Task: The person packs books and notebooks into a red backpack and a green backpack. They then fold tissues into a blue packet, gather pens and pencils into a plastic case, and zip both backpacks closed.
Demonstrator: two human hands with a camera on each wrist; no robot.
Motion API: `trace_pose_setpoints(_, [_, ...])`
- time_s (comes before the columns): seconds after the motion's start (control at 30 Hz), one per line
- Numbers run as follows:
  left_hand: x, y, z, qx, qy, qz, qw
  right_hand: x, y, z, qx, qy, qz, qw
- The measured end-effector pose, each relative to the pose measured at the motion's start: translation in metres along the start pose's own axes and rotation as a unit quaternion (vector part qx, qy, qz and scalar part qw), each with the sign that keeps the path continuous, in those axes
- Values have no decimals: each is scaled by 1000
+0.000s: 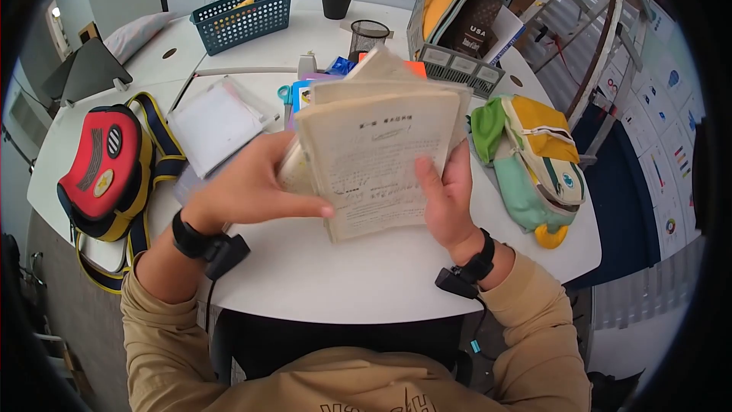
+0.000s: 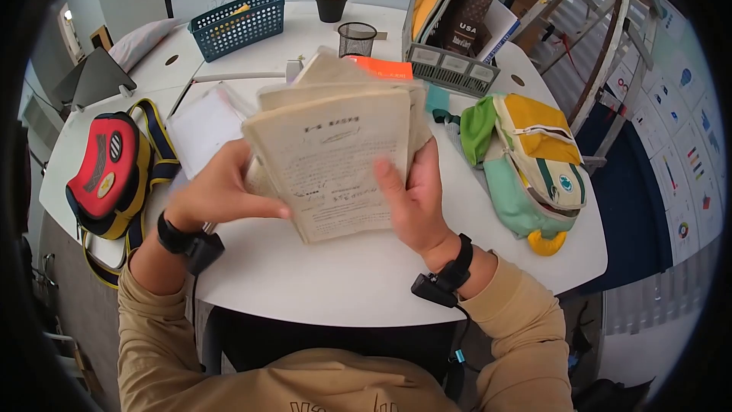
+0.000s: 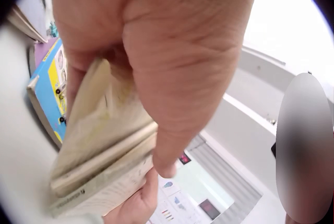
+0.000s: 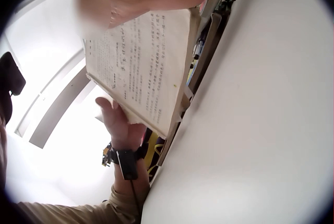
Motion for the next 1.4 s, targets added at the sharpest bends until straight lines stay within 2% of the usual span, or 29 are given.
trace_pose_setpoints(0.03, [1, -6, 0, 42, -31, -26, 998, -2, -2, 2, -2, 28, 23, 999])
trace_pose_setpoints(0.07, [-1, -11, -1, 47, -36, -29, 998, -4, -4, 3, -6, 55, 45, 997])
trace_pose_setpoints(0.23, [-13, -25, -2, 108, -67, 6, 992, 6, 11, 13, -61, -22, 11, 998])
trace_pose_setpoints(0.27, [-18, -29, -3, 106, -68, 31, 992, 9, 13, 14, -72, -43, 5, 996])
trace_pose_setpoints(0.33, [-25, -37, -8, 101, -69, 80, 989, 10, 13, 15, -69, -31, 19, 997])
trace_pose_setpoints(0.43, [-32, -46, -15, 42, -62, 60, 995, 14, 16, 16, -83, -40, 22, 996])
trace_pose_setpoints(0.53, [-20, -43, -13, 46, -93, -20, 994, 7, 14, 16, -129, -23, 36, 991])
trace_pose_setpoints(0.57, [-20, -41, -13, 65, -83, -12, 994, 3, 12, 16, -147, -10, 44, 988])
trace_pose_setpoints(0.67, [-21, -43, -10, 108, -63, 25, 992, -2, 8, 15, -132, -30, 40, 990])
trace_pose_setpoints(0.83, [-32, -63, -14, 138, -102, 126, 977, 12, 2, 25, -127, -66, 2, 990])
trace_pose_setpoints(1.07, [-28, -49, -12, 142, -83, 77, 983, 19, 3, 25, -153, -102, -36, 982])
trace_pose_setpoints(1.23, [-24, -41, -8, 149, -82, 35, 985, 12, -4, 18, -208, -90, 33, 973])
trace_pose_setpoints(1.33, [-36, -45, -12, 112, -87, 85, 986, 13, -6, 20, -207, -110, -6, 972])
trace_pose_setpoints(1.4, [-42, -44, -14, 119, -129, 82, 981, 15, -6, 21, -211, -120, -13, 970])
Point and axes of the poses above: each hand's wrist, its own z-axis away from the middle knuckle, its own y-axis out of the back of the hand, x = y × z, the point moved 4 cm from there along -z, towards the middle knuckle, and after that the axes turned 7 degrees about y, right-handed, at the moved point
